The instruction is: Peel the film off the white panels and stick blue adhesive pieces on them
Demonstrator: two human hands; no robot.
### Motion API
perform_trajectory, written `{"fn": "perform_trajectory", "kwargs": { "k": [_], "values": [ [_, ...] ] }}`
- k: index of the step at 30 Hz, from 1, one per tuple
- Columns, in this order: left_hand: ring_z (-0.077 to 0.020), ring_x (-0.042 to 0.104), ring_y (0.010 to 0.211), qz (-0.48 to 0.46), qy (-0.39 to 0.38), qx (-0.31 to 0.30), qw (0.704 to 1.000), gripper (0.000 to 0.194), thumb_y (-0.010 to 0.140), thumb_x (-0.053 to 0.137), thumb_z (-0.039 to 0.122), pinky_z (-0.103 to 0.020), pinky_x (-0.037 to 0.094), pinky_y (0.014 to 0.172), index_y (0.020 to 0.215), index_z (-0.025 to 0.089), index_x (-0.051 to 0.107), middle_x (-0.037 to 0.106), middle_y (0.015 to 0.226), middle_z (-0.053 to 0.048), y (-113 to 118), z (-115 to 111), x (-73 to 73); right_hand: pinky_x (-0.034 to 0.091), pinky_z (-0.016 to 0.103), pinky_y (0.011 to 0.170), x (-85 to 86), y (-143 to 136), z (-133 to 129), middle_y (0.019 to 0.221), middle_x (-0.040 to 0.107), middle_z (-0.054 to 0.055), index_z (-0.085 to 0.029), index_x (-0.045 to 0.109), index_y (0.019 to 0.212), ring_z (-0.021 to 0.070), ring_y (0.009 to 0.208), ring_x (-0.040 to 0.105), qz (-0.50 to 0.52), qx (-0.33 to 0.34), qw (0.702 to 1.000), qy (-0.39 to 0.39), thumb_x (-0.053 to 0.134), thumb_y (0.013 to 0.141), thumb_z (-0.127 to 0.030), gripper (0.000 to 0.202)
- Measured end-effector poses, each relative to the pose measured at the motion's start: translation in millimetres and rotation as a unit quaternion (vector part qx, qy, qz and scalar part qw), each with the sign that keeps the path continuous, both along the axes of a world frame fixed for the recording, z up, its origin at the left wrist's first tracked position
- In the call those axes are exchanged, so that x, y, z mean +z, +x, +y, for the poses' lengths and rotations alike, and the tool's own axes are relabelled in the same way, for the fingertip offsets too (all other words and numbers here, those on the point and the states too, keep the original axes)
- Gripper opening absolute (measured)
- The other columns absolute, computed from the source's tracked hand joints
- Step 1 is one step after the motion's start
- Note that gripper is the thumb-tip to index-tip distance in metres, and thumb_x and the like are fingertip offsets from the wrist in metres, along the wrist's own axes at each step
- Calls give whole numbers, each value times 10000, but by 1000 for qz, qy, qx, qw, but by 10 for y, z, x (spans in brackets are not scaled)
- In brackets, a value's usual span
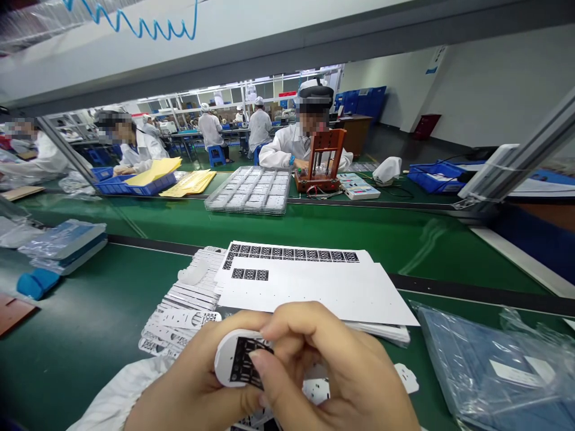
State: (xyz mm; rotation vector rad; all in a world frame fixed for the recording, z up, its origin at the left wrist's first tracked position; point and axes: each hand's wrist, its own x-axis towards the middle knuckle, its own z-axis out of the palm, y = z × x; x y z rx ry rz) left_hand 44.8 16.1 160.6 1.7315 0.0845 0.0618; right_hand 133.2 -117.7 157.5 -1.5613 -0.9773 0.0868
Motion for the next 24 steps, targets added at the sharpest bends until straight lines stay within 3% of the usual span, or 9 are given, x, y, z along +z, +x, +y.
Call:
{"fn": "perform_trajectory", "kwargs": {
  "k": [4,7,9,11,13,15,17,21,24],
  "values": [
    [-177,613,996,-35,-11,13,999,291,809,648,336,-258,448,856,1095,304,613,675,1061,5,22,17,-17,400,242,378,-16,76,4,562,508,-33,-295,542,894,140,454,521,-204,-103,971,-67,586,828,-316,82],
    [-175,608,1022,-54,-118,-25,991,336,790,676,284,-291,448,906,1115,319,601,646,1147,1,20,44,-35,408,274,462,22,90,8,638,527,-8,-279,512,902,163,543,545,-280,-173,942,-65,516,876,-337,64],
    [-164,627,966,-36,-195,-40,979,333,795,672,261,-293,467,872,1115,318,597,660,1094,-6,16,48,-44,435,280,516,45,90,6,749,587,22,-271,505,947,174,629,586,-292,-166,940,-61,451,907,-299,73],
    [-172,621,983,-26,-216,-36,975,319,787,681,269,-291,470,865,1095,303,602,653,1089,-16,17,47,-50,459,271,531,53,98,-2,822,623,34,-269,507,979,177,670,614,-297,-128,944,-69,453,911,-306,94],
    [-196,575,1085,-37,-152,-15,988,349,770,697,293,-300,446,914,1103,308,594,609,1181,-23,21,66,-45,481,260,548,44,131,-17,867,645,36,-268,514,1029,180,711,638,-302,-88,945,-87,480,906,-323,139],
    [-204,541,1119,-46,-16,10,999,447,755,708,314,-304,427,941,1174,341,554,562,1241,-22,16,141,-23,484,256,566,19,197,-39,913,662,36,-267,531,1055,183,750,652,-305,-65,944,-112,488,907,-321,163],
    [-203,553,1058,-46,126,47,990,571,749,708,339,-314,430,928,1271,366,478,543,1249,-34,-12,292,18,450,258,530,-27,284,-55,861,674,25,-264,579,991,176,685,644,-304,-41,939,-158,478,906,-292,135],
    [-256,558,1020,-6,299,179,937,553,770,650,445,-373,415,934,1280,298,494,591,1181,-75,-106,739,93,329,261,474,-197,437,1,583,607,-10,-232,592,624,154,520,553,-294,70,883,-358,539,767,-99,202],
    [-293,554,1069,153,466,158,857,507,807,592,405,-386,436,892,1270,224,493,552,1254,-120,-94,994,44,240,264,440,-344,504,134,426,477,-21,-194,497,443,134,440,471,-264,118,841,-457,528,634,31,296]
  ]
}}
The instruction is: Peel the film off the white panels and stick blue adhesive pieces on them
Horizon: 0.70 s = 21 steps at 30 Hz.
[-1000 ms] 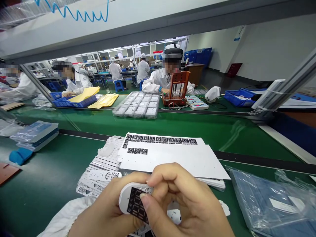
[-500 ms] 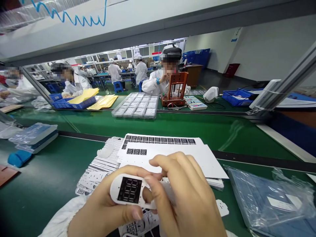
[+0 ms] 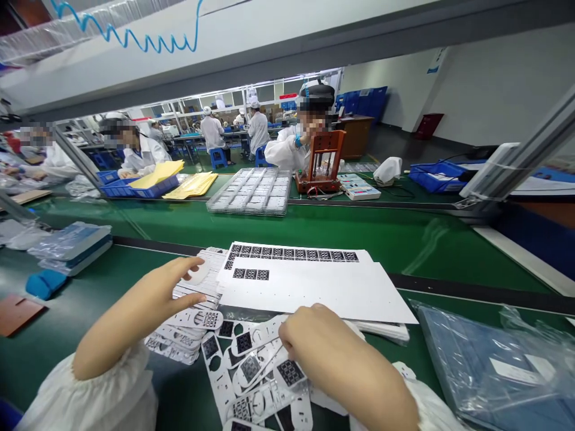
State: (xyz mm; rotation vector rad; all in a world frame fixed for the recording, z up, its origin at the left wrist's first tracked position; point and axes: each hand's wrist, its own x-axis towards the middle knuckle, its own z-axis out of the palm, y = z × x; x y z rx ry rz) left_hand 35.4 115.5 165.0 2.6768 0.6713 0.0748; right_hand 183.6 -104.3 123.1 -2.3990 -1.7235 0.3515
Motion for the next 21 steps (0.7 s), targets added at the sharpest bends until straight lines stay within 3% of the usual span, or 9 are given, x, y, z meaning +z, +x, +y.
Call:
{"fn": "perform_trajectory", "kwargs": {
  "k": [3,6,8,10,13,16,19,21],
  "values": [
    [-284,614,970,192,71,-32,978,462,755,640,272,-364,479,797,1197,192,536,622,1126,-112,111,53,-169,328,268,483,-110,68,192,484,531,-3,-190,548,467,157,504,529,13,-28,999,22,566,688,-16,282],
    [-279,638,885,244,81,-74,964,437,651,735,221,-352,490,748,1066,181,603,660,972,-82,219,-26,-380,466,295,738,-238,152,447,880,669,40,-206,676,848,189,836,617,14,-74,992,104,560,843,-177,120],
    [-281,625,919,264,101,-86,956,482,618,764,187,-371,493,771,1068,150,596,644,999,-97,250,-76,-503,458,310,880,-378,209,635,1110,625,70,-183,610,1097,181,1024,580,9,-121,981,150,498,911,-216,220],
    [-279,595,985,272,120,-89,951,525,610,767,142,-391,491,804,1098,118,576,618,1061,-114,252,-90,-603,435,399,951,-559,263,803,1232,559,98,-153,532,1207,213,1140,523,-5,-169,970,176,495,925,-223,293],
    [-264,533,1073,256,145,-97,951,407,681,696,97,-411,471,854,1070,110,578,580,1111,-103,231,-42,-720,410,499,975,-816,329,954,1291,513,102,-165,520,1221,259,1182,491,-22,-199,961,189,581,887,-273,356],
    [-258,529,1053,221,148,-115,957,291,738,554,11,-398,461,837,1004,120,601,579,1075,-102,210,49,-787,415,507,970,-949,371,987,1285,516,100,-171,518,1228,260,1161,507,-29,-203,958,198,593,881,-298,377],
    [-270,562,968,179,123,-135,967,323,689,522,-35,-362,450,777,943,139,618,606,973,-112,187,149,-747,441,489,939,-969,393,972,1222,557,92,-166,528,1210,241,1094,551,-30,-203,956,209,583,888,-307,355],
    [-252,585,860,142,96,-139,975,233,704,545,13,-333,437,722,876,153,616,611,870,-93,159,213,-637,454,471,917,-965,401,962,1153,591,78,-160,557,1157,223,1042,574,-23,-200,955,218,576,893,-318,308]
  ]
}}
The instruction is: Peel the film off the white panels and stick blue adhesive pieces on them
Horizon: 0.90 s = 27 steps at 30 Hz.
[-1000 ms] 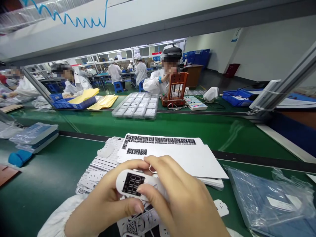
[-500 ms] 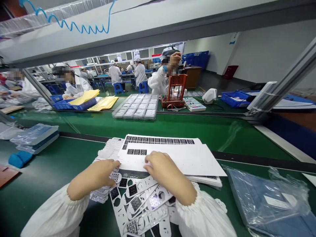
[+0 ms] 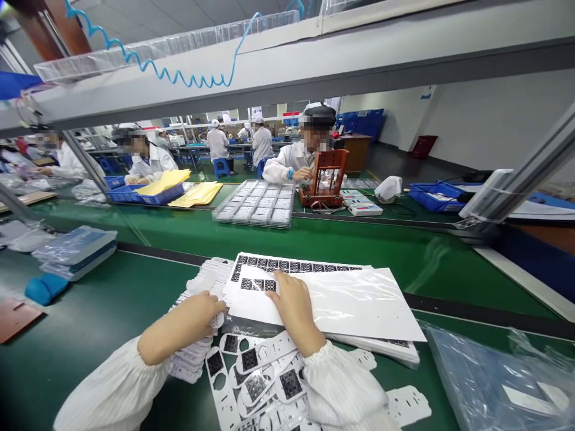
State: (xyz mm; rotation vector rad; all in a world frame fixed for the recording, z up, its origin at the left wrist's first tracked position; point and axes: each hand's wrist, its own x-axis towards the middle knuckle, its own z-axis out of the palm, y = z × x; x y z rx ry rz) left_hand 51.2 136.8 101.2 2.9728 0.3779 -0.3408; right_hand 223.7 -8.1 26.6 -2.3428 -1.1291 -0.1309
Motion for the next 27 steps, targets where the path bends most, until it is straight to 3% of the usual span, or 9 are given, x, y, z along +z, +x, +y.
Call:
{"fn": "perform_trajectory", "kwargs": {
  "k": [3,7,9,11,13,15,19,22,27],
  "values": [
    [-198,575,739,-71,-58,13,996,59,827,519,194,-289,403,655,836,180,575,603,797,-50,-65,56,261,442,464,923,-18,1,-15,1083,618,62,-157,594,1073,209,1012,582,17,16,999,29,574,892,-331,252],
    [-126,541,646,-201,-180,55,961,276,942,333,418,-227,371,588,1013,212,502,646,797,-6,-131,-62,590,354,510,996,-75,8,-23,1083,635,63,-156,623,964,228,1079,556,60,35,992,107,602,859,-370,239],
    [-96,482,563,-310,-401,88,858,294,902,449,440,-205,335,537,1058,195,494,657,750,-10,-108,-202,670,352,525,986,-61,36,-23,1045,662,60,-175,630,878,235,1036,582,97,35,983,154,584,847,-404,236],
    [-52,326,452,-350,-538,106,760,283,871,523,431,-184,243,463,1029,196,505,616,638,26,-46,-358,686,439,492,889,33,67,-49,938,693,58,-197,619,806,235,899,632,143,28,968,203,525,848,-454,277],
    [-38,233,440,-367,-603,119,698,248,891,500,414,-171,195,443,1014,199,510,545,556,56,20,-501,662,507,416,749,227,62,-139,820,697,62,-204,602,788,228,770,648,187,12,950,251,479,846,-500,326],
    [-33,258,471,-347,-654,108,664,247,913,464,368,-148,235,462,1087,197,507,541,593,47,57,-615,620,520,347,672,498,-16,-306,779,683,63,-196,599,842,216,739,647,215,-7,931,296,481,845,-525,349],
    [-66,486,673,-200,-756,26,623,503,860,570,274,-159,434,552,1315,282,357,542,925,-6,20,-748,548,540,287,719,1015,-379,-738,906,678,44,-234,614,903,196,851,649,263,23,879,396,568,839,-479,257],
    [-83,547,769,-150,-783,-34,602,423,814,643,229,-228,522,657,1190,294,461,505,1048,-8,-38,-816,545,547,241,697,1205,-653,-985,871,669,15,-258,644,824,164,812,642,225,95,850,467,628,836,-349,93],
    [-93,580,825,-234,-670,-11,704,275,765,693,184,-170,479,701,1005,253,577,590,986,-3,-94,-940,577,499,153,502,1308,-862,-1083,707,664,-34,-330,677,869,116,611,635,126,184,905,362,654,811,-208,137]
  ]
}}
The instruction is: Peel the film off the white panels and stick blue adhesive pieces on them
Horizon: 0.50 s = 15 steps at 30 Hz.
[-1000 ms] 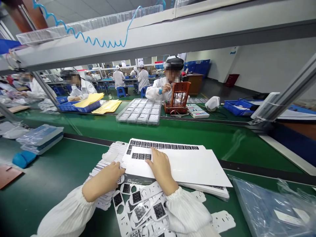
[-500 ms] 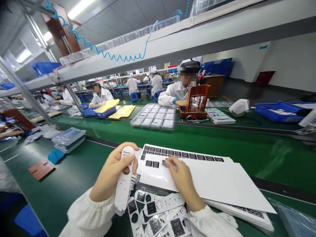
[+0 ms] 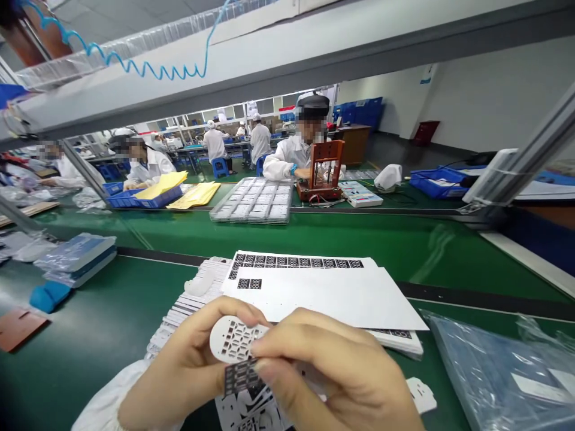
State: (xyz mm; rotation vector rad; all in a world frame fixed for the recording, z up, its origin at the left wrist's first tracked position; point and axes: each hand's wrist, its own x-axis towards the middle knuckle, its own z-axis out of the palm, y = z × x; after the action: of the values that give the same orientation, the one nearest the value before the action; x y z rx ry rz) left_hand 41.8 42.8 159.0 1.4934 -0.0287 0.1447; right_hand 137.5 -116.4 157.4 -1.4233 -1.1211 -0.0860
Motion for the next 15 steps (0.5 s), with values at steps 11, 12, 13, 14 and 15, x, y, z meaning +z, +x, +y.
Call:
{"fn": "perform_trajectory", "kwargs": {
  "k": [11,12,13,14,15],
  "values": [
    [-93,642,887,-167,160,103,967,482,700,752,148,-127,507,734,1087,376,575,670,995,56,-55,-101,-137,537,137,512,4,-95,76,644,665,-75,-345,657,917,93,524,631,64,-57,996,-1,650,776,-178,219],
    [-91,640,904,-164,158,103,968,486,702,745,126,-126,503,758,1086,369,573,666,1007,55,-52,-105,-137,537,141,510,3,-103,74,641,662,-80,-351,648,922,93,521,630,66,-57,996,-1,643,778,-167,234],
    [-90,638,911,-159,161,109,968,485,701,741,111,-126,499,767,1080,363,573,662,1014,54,-51,-108,-136,537,148,508,3,-112,74,640,661,-82,-355,638,936,97,524,632,69,-55,996,-1,631,781,-152,255],
    [-90,637,907,-155,167,115,967,480,700,739,104,-126,495,764,1073,357,574,660,1011,53,-50,-111,-134,537,155,506,3,-121,76,642,662,-82,-357,629,950,101,529,635,69,-55,996,0,618,786,-138,274],
    [-89,638,893,-154,173,119,966,471,699,741,106,-127,494,755,1065,351,574,661,1002,52,-49,-111,-131,537,161,502,3,-130,79,645,665,-79,-357,622,963,106,533,637,67,-55,996,1,608,791,-129,287]
  ]
}}
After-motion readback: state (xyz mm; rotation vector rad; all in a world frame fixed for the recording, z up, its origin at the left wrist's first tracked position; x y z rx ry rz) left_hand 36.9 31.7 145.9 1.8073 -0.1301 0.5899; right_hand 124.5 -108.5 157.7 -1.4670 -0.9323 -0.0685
